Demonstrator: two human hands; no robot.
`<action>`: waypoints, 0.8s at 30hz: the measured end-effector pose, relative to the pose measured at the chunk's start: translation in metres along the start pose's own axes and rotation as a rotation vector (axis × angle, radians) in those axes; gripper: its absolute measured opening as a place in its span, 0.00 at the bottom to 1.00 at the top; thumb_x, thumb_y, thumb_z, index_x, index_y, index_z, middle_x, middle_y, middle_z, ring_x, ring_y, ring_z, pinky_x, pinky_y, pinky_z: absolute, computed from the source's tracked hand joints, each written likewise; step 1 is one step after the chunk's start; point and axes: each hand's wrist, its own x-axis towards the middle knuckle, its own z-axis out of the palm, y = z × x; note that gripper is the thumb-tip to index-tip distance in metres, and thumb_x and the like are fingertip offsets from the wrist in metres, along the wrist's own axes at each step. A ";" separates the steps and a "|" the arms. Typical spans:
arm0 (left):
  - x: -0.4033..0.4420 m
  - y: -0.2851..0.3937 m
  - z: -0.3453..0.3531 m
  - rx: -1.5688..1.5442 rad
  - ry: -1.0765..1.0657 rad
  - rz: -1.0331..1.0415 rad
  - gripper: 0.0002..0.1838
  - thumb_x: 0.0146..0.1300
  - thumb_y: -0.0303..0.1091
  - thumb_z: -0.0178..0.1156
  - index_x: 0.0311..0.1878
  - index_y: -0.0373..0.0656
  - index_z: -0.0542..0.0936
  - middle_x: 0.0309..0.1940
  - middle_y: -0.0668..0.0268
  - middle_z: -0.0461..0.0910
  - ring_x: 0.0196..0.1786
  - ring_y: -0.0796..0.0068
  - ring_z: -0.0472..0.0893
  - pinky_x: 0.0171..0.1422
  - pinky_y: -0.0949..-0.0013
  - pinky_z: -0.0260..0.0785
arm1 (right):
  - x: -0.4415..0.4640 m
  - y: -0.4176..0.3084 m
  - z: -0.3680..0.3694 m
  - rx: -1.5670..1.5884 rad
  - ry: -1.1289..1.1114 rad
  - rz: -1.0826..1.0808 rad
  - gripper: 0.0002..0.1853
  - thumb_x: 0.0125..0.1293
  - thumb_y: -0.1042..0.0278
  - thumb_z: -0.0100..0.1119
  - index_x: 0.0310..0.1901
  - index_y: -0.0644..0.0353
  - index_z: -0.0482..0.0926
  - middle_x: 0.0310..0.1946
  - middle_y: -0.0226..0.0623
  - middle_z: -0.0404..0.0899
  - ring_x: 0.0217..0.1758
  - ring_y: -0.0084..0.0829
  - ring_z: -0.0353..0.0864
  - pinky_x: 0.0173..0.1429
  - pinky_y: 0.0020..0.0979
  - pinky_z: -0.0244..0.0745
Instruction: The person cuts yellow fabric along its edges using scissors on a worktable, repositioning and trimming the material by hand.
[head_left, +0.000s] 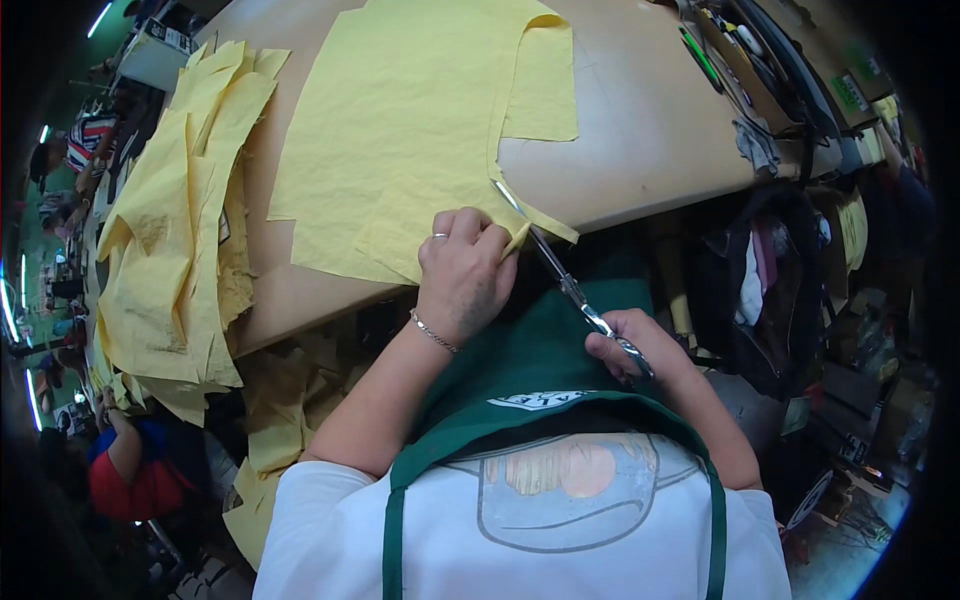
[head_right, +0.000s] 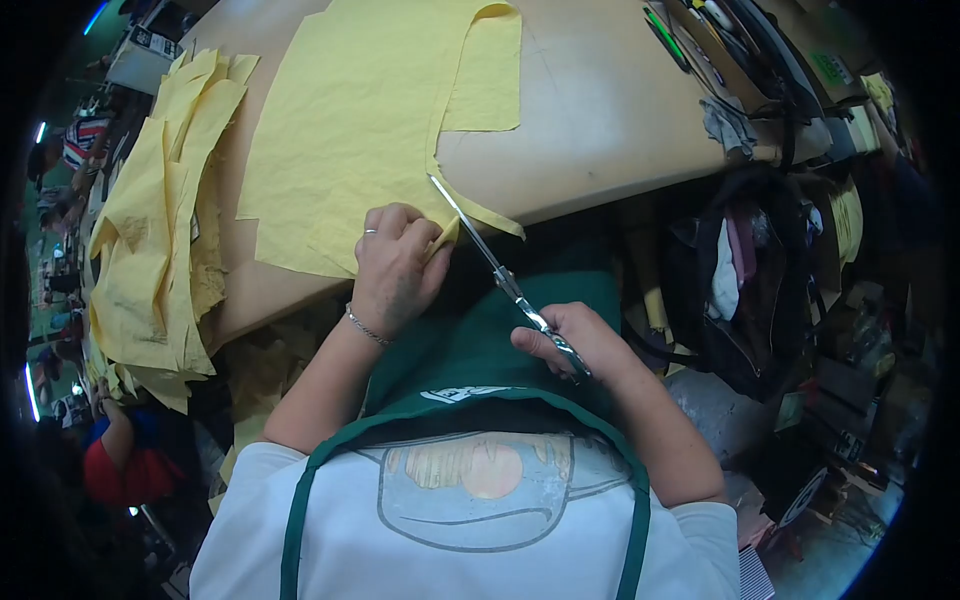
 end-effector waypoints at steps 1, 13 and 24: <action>0.003 0.000 -0.002 -0.036 0.022 0.043 0.13 0.42 0.29 0.62 0.33 0.42 0.72 0.37 0.61 0.71 0.43 0.61 0.70 0.41 0.63 0.64 | 0.000 0.002 -0.003 0.004 -0.026 -0.015 0.26 0.49 0.39 0.58 0.20 0.59 0.68 0.11 0.28 0.67 0.13 0.19 0.68 0.18 0.21 0.62; -0.001 -0.002 -0.002 -0.150 0.030 0.227 0.10 0.44 0.24 0.57 0.31 0.36 0.69 0.44 0.55 0.73 0.48 0.55 0.72 0.45 0.62 0.67 | 0.022 0.012 -0.031 -0.104 -0.226 -0.181 0.36 0.45 0.23 0.44 0.21 0.59 0.67 0.14 0.30 0.70 0.19 0.23 0.72 0.24 0.24 0.67; -0.007 0.004 -0.003 -0.127 -0.031 0.243 0.11 0.45 0.25 0.56 0.34 0.35 0.69 0.47 0.54 0.71 0.51 0.54 0.71 0.51 0.60 0.65 | 0.019 -0.006 -0.046 -0.214 -0.240 -0.128 0.40 0.38 0.20 0.46 0.25 0.60 0.69 0.15 0.30 0.70 0.20 0.23 0.73 0.25 0.24 0.68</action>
